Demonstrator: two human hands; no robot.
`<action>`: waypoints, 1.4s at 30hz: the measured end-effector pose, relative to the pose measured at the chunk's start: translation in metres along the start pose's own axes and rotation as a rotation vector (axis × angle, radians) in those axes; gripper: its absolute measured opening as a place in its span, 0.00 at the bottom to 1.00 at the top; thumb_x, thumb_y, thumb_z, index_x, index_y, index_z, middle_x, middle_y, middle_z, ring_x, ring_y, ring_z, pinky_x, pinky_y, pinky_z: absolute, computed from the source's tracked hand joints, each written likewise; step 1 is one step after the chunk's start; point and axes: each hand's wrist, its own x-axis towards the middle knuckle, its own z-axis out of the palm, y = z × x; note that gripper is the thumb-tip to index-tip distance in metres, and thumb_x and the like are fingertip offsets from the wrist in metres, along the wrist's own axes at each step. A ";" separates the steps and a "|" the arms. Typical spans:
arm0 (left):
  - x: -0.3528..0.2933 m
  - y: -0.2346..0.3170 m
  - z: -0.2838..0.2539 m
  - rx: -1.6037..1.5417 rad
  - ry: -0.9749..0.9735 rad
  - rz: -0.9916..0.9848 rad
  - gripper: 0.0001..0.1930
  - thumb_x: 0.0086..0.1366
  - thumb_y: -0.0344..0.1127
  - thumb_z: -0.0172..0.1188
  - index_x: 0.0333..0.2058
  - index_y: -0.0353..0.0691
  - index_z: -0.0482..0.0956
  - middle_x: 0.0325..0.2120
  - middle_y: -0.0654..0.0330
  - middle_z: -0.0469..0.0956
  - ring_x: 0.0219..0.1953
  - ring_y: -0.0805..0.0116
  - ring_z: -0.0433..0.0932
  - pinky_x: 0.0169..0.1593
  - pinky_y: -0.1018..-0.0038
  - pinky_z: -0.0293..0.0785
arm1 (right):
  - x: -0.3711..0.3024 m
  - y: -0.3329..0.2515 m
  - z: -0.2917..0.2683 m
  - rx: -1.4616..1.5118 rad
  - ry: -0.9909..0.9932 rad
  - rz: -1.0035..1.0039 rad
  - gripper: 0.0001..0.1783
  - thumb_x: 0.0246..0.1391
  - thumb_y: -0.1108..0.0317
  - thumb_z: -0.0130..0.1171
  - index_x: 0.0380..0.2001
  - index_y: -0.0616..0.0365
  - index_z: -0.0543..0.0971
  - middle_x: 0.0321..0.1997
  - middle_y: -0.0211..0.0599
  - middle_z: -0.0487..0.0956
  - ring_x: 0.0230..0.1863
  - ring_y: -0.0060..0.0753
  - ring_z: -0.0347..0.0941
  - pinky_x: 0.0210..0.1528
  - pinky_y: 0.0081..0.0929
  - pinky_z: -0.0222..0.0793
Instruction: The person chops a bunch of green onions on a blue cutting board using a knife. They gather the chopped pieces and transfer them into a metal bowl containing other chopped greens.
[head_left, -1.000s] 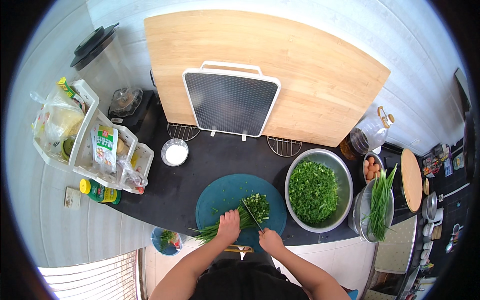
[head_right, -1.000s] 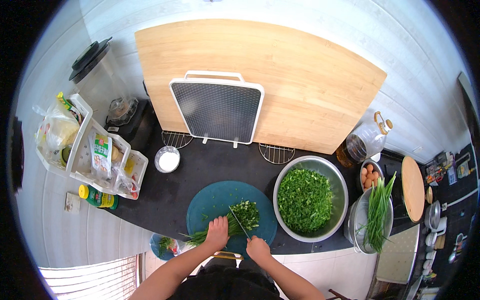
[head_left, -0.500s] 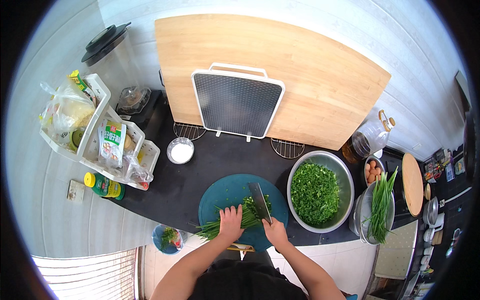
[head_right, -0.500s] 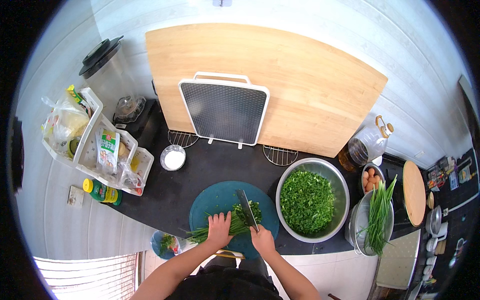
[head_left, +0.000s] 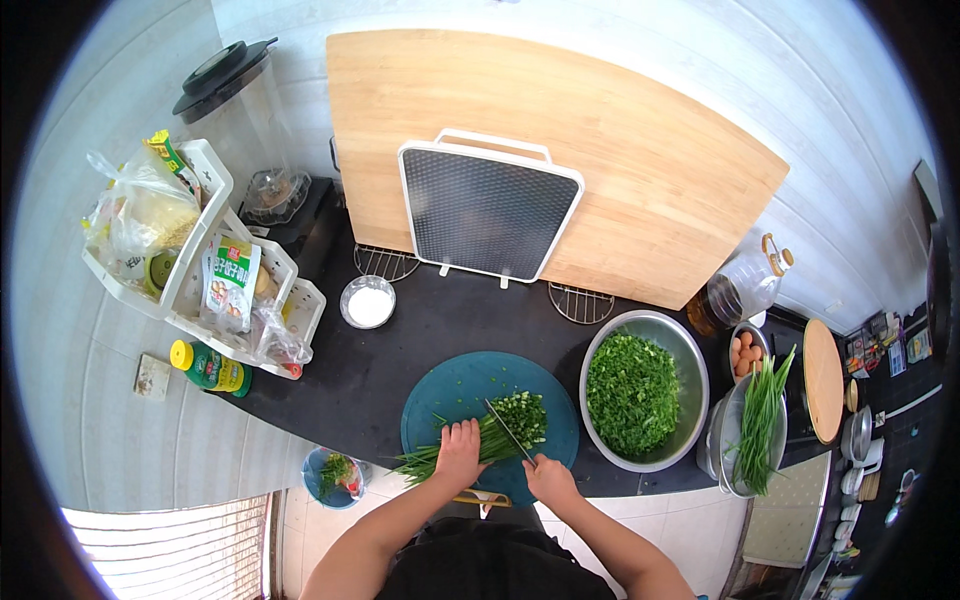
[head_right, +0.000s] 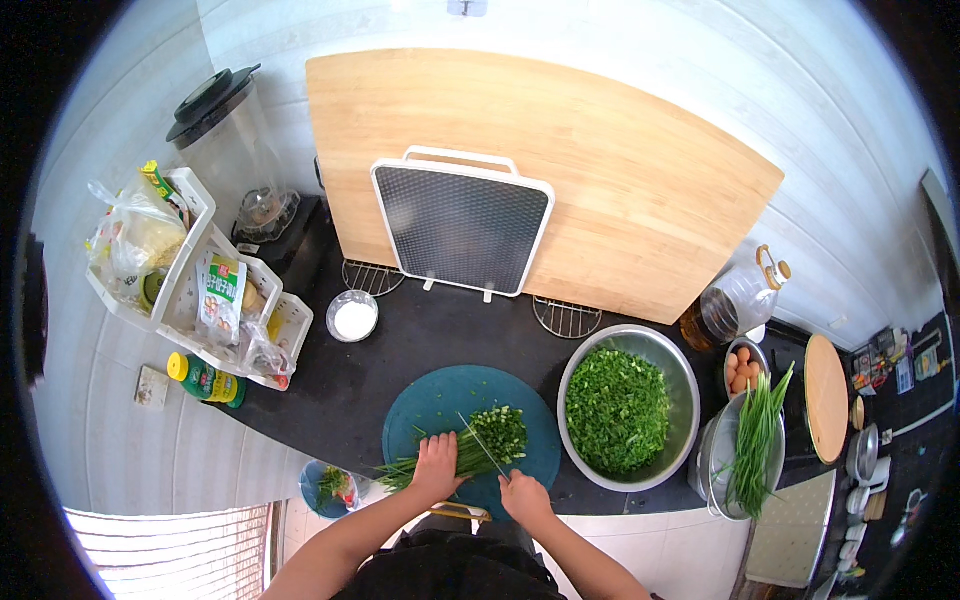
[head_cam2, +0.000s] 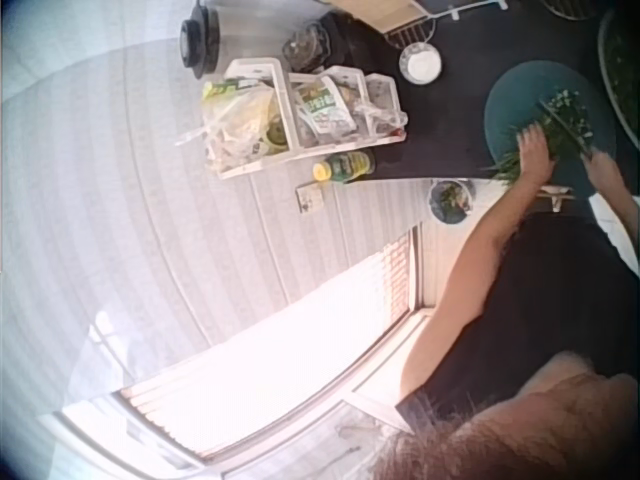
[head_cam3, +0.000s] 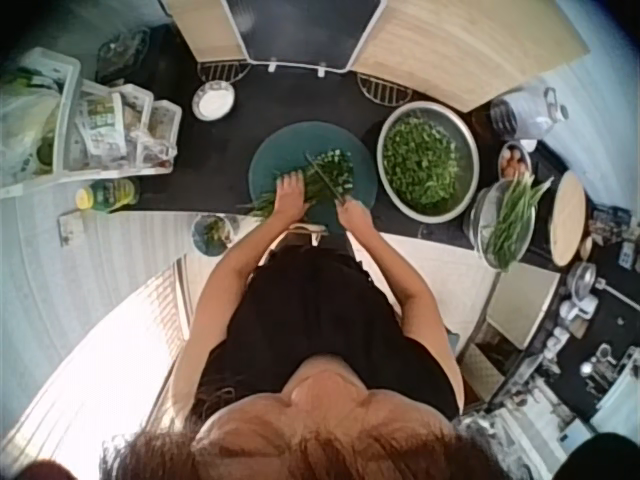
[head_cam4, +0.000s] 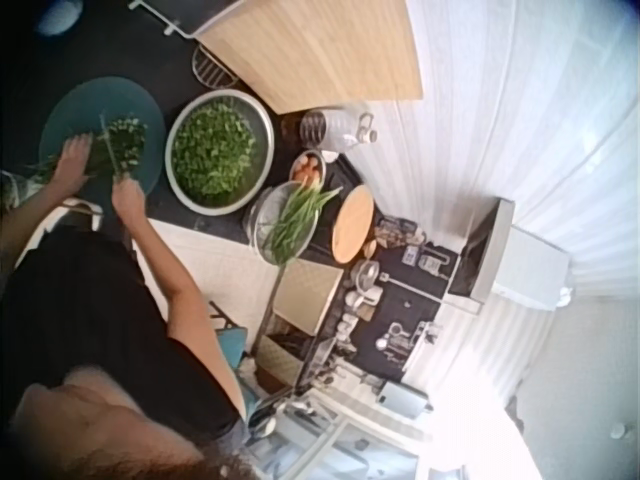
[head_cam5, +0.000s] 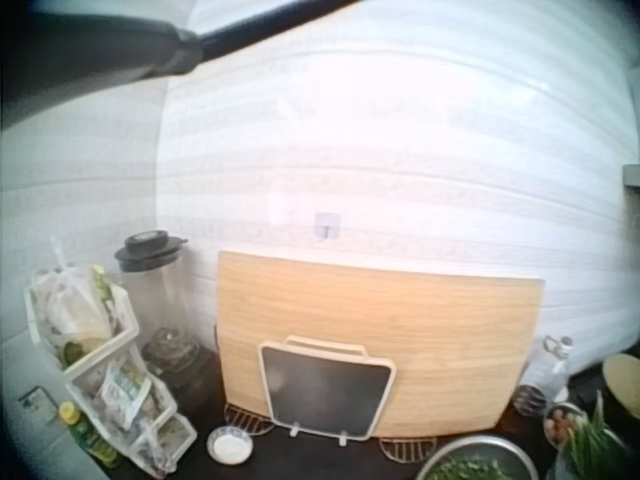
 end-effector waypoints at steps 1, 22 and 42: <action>0.002 -0.002 0.002 0.022 -0.015 0.031 0.48 0.47 0.53 0.65 0.58 0.24 0.56 0.50 0.48 0.64 0.51 0.54 0.63 0.58 0.61 0.56 | 0.002 -0.002 0.000 -0.012 -0.029 0.012 0.18 0.56 0.58 0.51 0.21 0.63 0.73 0.21 0.57 0.75 0.28 0.62 0.74 0.32 0.49 0.70; 0.003 0.000 0.018 0.094 -0.001 0.051 0.40 0.48 0.46 0.64 0.53 0.25 0.61 0.46 0.49 0.66 0.48 0.57 0.66 0.50 0.64 0.62 | 0.073 -0.032 0.033 0.136 0.052 0.095 0.15 0.53 0.62 0.52 0.29 0.67 0.77 0.27 0.58 0.78 0.33 0.57 0.76 0.36 0.44 0.73; 0.003 0.001 0.022 0.118 0.005 0.053 0.37 0.51 0.45 0.60 0.54 0.24 0.60 0.48 0.47 0.66 0.48 0.55 0.65 0.51 0.64 0.61 | 0.016 -0.009 0.013 -0.081 -0.148 0.031 0.17 0.56 0.61 0.48 0.22 0.64 0.73 0.25 0.58 0.77 0.32 0.60 0.75 0.36 0.48 0.71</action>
